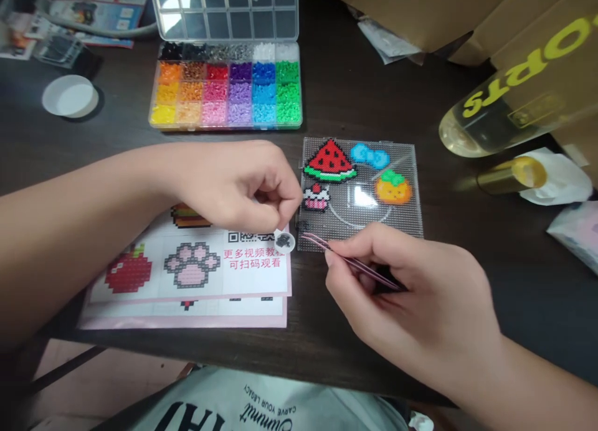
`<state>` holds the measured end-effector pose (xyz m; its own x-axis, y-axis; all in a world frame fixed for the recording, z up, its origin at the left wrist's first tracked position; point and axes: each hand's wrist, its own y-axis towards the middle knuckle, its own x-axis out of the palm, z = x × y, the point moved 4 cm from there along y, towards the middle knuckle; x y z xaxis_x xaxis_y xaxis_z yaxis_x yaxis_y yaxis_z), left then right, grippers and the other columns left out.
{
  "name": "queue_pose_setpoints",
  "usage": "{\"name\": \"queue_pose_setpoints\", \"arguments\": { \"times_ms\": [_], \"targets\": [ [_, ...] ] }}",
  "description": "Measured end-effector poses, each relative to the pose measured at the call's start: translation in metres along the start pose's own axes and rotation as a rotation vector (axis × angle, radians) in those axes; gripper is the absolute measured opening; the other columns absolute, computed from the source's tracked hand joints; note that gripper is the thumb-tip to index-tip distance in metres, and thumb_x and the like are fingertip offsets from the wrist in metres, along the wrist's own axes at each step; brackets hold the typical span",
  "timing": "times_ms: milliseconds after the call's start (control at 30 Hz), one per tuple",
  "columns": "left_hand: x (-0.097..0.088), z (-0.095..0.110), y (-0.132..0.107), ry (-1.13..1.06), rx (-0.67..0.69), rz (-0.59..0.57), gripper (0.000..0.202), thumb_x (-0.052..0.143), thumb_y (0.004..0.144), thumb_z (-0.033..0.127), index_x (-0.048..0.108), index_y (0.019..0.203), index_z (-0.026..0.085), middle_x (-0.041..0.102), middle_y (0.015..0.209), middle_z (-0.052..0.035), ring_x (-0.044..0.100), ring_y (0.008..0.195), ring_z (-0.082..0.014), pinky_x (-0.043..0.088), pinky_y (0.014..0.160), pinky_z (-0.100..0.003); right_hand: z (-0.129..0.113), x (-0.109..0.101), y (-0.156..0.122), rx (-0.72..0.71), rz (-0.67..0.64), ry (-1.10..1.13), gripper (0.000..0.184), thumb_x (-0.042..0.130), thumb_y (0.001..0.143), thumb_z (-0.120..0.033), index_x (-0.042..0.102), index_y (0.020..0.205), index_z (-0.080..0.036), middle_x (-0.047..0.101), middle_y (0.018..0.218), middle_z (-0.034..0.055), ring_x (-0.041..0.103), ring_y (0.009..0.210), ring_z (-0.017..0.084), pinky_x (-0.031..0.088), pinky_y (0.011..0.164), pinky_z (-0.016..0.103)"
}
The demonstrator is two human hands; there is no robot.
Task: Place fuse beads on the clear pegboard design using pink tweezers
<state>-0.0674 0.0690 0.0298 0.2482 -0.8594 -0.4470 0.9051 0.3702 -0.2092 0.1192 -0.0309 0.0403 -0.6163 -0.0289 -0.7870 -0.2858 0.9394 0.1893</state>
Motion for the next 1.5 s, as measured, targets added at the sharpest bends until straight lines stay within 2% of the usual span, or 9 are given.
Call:
{"name": "queue_pose_setpoints", "arguments": {
  "times_ms": [133,333,700,1033,1333,1500],
  "targets": [
    [-0.001,-0.002,0.0,-0.001,0.014,0.009,0.025,0.054,0.077,-0.002,0.068,0.061,0.011,0.05,0.05,0.0074,0.038,0.048,-0.0025,0.026,0.049,-0.02,-0.001,0.001,-0.004,-0.048,-0.005,0.002,0.004,0.072,0.09,-0.03,0.075,0.089,-0.032,0.076,0.067,-0.0084,0.062,0.045,0.01,0.042,0.039,0.024],
    [0.0,-0.003,0.001,-0.01,-0.025,0.0,0.024,0.054,0.078,0.0,0.068,0.063,0.012,0.054,0.049,0.0067,0.044,0.047,-0.0031,0.029,0.049,-0.019,-0.002,0.008,-0.005,-0.089,-0.023,-0.013,0.006,0.072,0.091,-0.025,0.075,0.093,-0.031,0.078,0.072,-0.0068,0.067,0.052,0.01,0.045,0.047,0.023],
    [0.001,-0.004,0.001,-0.02,-0.032,-0.001,0.027,0.052,0.077,-0.006,0.069,0.064,0.01,0.048,0.05,0.0092,0.038,0.048,-0.001,0.027,0.044,-0.014,-0.012,0.015,0.007,-0.11,-0.101,0.049,0.013,0.066,0.09,-0.014,0.07,0.081,-0.023,0.073,0.063,-0.0046,0.058,0.045,0.007,0.043,0.044,0.022],
    [0.0,-0.003,0.002,-0.025,-0.021,0.001,0.028,0.051,0.075,-0.006,0.071,0.065,0.01,0.047,0.049,0.0099,0.037,0.046,-0.0009,0.026,0.042,-0.011,-0.013,0.014,0.007,-0.077,-0.102,0.051,0.013,0.068,0.09,-0.015,0.071,0.079,-0.021,0.067,0.058,-0.0061,0.055,0.043,0.006,0.04,0.043,0.021],
    [-0.001,0.0,0.0,-0.01,-0.077,-0.017,0.027,0.049,0.075,-0.004,0.068,0.064,0.012,0.045,0.05,0.0093,0.037,0.048,-0.0029,0.026,0.045,-0.017,-0.015,0.014,0.005,-0.042,-0.113,0.061,0.013,0.068,0.089,-0.015,0.07,0.081,-0.025,0.079,0.071,-0.0034,0.066,0.049,0.011,0.046,0.045,0.024],
    [-0.001,0.0,0.0,0.003,-0.061,-0.015,0.027,0.049,0.077,-0.003,0.068,0.064,0.012,0.045,0.05,0.0093,0.037,0.049,-0.003,0.026,0.045,-0.017,-0.014,0.014,0.005,-0.033,-0.128,0.05,0.016,0.067,0.088,-0.012,0.069,0.078,-0.025,0.073,0.063,-0.0058,0.06,0.044,0.009,0.044,0.043,0.023]
  ]
}}
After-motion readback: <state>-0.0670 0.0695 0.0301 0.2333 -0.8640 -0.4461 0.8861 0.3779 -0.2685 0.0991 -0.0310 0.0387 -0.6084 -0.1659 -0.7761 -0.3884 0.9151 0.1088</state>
